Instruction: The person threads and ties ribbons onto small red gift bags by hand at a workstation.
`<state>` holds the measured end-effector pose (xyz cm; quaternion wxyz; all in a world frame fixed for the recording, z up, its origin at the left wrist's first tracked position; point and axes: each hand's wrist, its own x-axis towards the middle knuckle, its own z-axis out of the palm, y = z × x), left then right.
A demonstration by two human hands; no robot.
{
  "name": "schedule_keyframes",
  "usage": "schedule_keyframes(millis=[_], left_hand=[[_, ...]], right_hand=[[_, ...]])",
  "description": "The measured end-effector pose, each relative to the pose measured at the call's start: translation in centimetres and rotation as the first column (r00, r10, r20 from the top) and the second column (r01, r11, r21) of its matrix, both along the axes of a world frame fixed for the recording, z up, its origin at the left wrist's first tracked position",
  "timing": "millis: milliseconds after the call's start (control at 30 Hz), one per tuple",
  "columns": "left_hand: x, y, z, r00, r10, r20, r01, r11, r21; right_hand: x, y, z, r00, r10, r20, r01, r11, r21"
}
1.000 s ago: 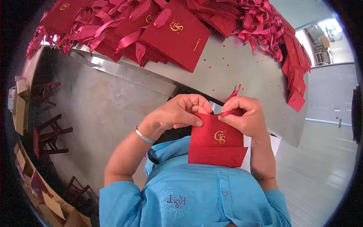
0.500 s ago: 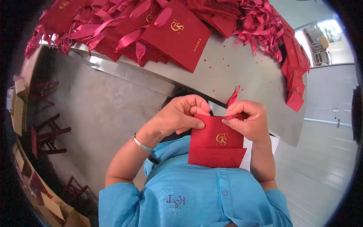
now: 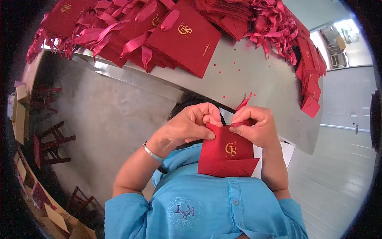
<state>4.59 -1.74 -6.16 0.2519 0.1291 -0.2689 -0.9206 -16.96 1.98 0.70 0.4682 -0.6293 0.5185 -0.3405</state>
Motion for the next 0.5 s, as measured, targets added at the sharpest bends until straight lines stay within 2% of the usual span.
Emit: schedule_keyframes(millis=[133, 233, 300, 433, 500], left_hand=[[0.4, -0.1, 0.7, 0.998, -0.022, 0.066, 0.022, 1.000, -0.010], [0.2, 0.4, 0.7, 0.994, 0.022, 0.110, -0.022, 1.000, -0.003], [0.2, 0.6, 0.9, 0.986, 0.072, 0.148, -0.060, 0.995, -0.082], [0.4, 0.7, 1.5, 0.974, 0.089, 0.206, -0.065, 0.991, -0.120], [0.4, 0.7, 2.1, 0.972, 0.105, 0.209, -0.077, 0.988, -0.136]], right_hand=[[0.3, 0.0, 0.5, 0.999, -0.004, -0.045, 0.002, 0.999, -0.042], [0.6, -0.1, 0.8, 0.999, -0.008, -0.047, 0.005, 0.999, -0.053], [0.6, -0.1, 0.7, 0.999, 0.001, -0.040, -0.004, 0.997, -0.072], [0.6, 0.0, 1.0, 0.998, -0.007, -0.055, 0.002, 0.996, -0.088], [0.4, 0.0, 1.0, 0.996, 0.039, -0.080, -0.053, 0.981, -0.184]])
